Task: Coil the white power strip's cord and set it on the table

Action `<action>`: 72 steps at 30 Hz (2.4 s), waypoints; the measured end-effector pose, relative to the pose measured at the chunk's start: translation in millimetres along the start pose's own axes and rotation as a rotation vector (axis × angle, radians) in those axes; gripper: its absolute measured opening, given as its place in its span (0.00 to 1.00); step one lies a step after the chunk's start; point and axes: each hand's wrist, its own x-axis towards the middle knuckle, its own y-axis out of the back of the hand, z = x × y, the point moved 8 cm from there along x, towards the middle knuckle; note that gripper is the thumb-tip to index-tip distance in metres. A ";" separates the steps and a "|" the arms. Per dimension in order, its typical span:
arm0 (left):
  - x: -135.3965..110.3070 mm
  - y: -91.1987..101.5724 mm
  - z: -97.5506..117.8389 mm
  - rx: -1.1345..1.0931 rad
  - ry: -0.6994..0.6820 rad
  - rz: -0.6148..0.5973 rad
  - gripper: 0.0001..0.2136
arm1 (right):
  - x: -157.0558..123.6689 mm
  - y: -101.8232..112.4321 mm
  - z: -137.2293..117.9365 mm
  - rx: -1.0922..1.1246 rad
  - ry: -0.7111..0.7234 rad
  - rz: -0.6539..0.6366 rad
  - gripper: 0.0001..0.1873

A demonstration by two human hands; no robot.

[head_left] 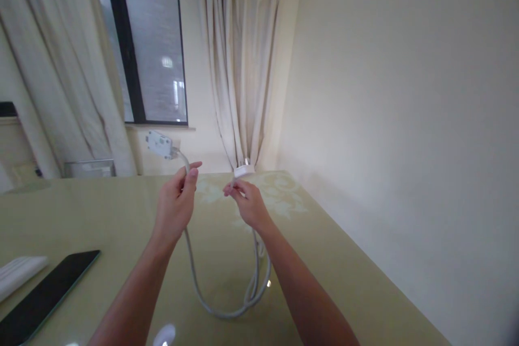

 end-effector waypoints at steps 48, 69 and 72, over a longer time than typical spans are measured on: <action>-24.3 -60.7 5.2 -0.351 0.129 -0.184 0.13 | 0.6 17.4 -28.1 0.051 -0.087 0.041 0.33; -23.3 -38.0 7.5 -0.607 0.183 0.094 0.16 | -20.4 1.5 -61.3 -0.383 0.318 0.211 0.35; -23.3 -41.7 6.1 -0.693 0.231 0.061 0.17 | -20.3 1.5 -59.8 -0.380 0.336 0.237 0.38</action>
